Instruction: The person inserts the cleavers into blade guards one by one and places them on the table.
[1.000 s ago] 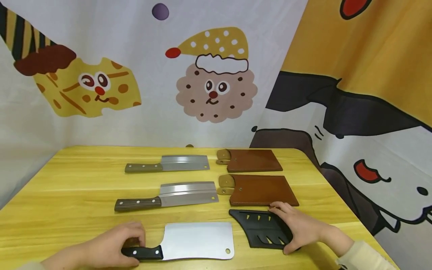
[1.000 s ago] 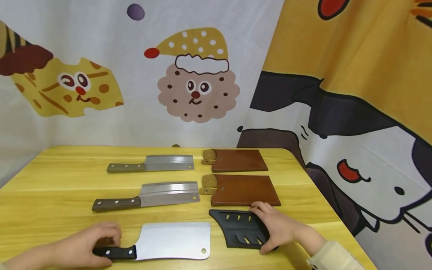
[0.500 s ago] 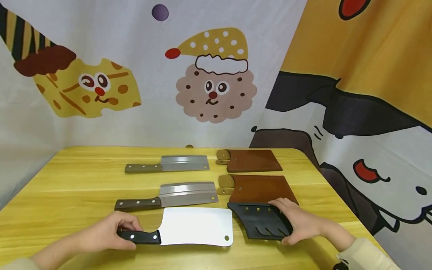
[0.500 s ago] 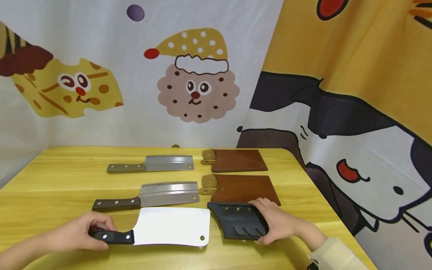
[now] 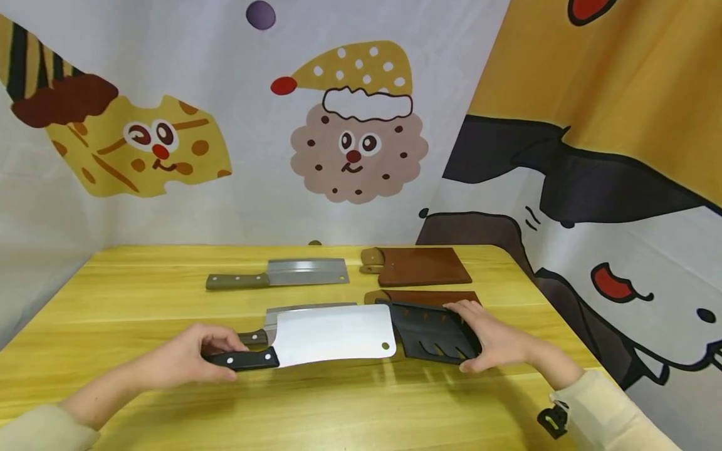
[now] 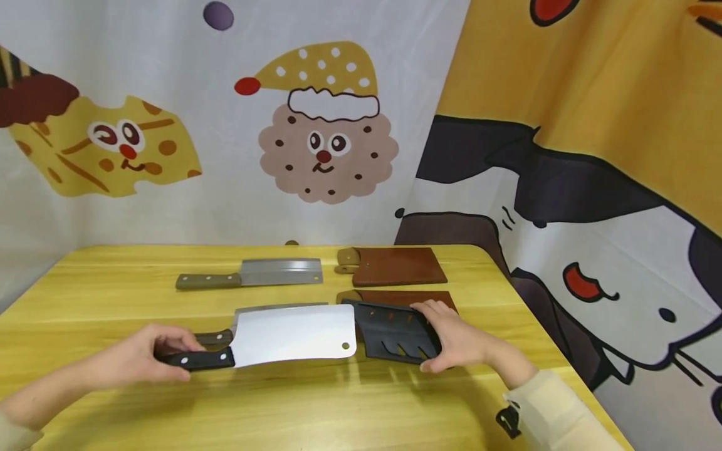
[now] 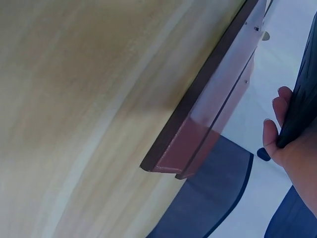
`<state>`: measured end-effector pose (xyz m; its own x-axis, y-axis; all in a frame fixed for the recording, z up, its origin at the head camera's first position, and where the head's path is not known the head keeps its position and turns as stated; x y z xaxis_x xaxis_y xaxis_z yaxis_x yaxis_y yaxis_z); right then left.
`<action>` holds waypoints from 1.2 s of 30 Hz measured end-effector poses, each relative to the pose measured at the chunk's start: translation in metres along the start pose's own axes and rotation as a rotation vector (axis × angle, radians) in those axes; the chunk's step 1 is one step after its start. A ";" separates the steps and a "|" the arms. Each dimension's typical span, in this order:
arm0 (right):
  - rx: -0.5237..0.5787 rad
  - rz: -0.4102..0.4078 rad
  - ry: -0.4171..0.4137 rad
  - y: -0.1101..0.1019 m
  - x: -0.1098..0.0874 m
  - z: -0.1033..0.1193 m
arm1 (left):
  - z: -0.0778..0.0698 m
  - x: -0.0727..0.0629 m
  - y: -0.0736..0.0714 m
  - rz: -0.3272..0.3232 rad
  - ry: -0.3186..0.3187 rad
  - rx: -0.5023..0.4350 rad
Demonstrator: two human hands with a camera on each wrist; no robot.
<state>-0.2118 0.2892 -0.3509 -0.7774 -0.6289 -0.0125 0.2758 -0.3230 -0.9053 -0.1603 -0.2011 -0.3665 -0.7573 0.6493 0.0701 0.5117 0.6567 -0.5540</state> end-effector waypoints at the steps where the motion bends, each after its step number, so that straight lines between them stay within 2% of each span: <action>1: 0.008 -0.001 0.005 -0.001 0.001 -0.001 | 0.000 0.001 -0.001 -0.006 -0.008 0.000; 3: 0.021 0.001 0.011 -0.003 0.002 -0.001 | 0.000 0.001 -0.002 -0.023 -0.019 0.011; 8: 0.026 0.008 0.008 -0.006 0.006 -0.002 | 0.001 0.003 -0.005 -0.061 0.015 0.037; 10: 0.019 0.010 0.007 -0.005 0.006 -0.002 | 0.001 0.003 -0.006 -0.065 0.031 0.040; 14: 0.011 0.013 0.010 -0.004 0.006 -0.002 | 0.001 0.002 -0.008 -0.055 0.025 0.043; 21: 0.014 0.008 0.016 -0.005 0.006 0.000 | 0.002 0.000 -0.012 -0.080 0.047 0.067; 26: 0.006 0.004 0.024 -0.006 0.006 0.000 | 0.001 0.000 -0.010 -0.013 0.071 0.037; 31: 0.000 0.002 0.033 -0.005 0.007 -0.001 | 0.000 0.003 -0.005 0.078 0.106 -0.059; 36: -0.003 0.003 0.030 -0.005 0.008 0.000 | -0.001 0.004 -0.003 0.118 0.099 -0.105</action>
<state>-0.2193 0.2862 -0.3468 -0.7930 -0.6086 -0.0278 0.2766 -0.3190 -0.9065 -0.1644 -0.1997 -0.3640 -0.6487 0.7552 0.0941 0.6379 0.6069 -0.4741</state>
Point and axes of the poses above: each hand's wrist, its own x-axis towards the middle knuckle, its own y-axis out of the palm, z = x × y, the point moved 2 cm from there along x, towards the middle knuckle, and after that the axes turned 7 degrees about x, right-handed, at the moved point
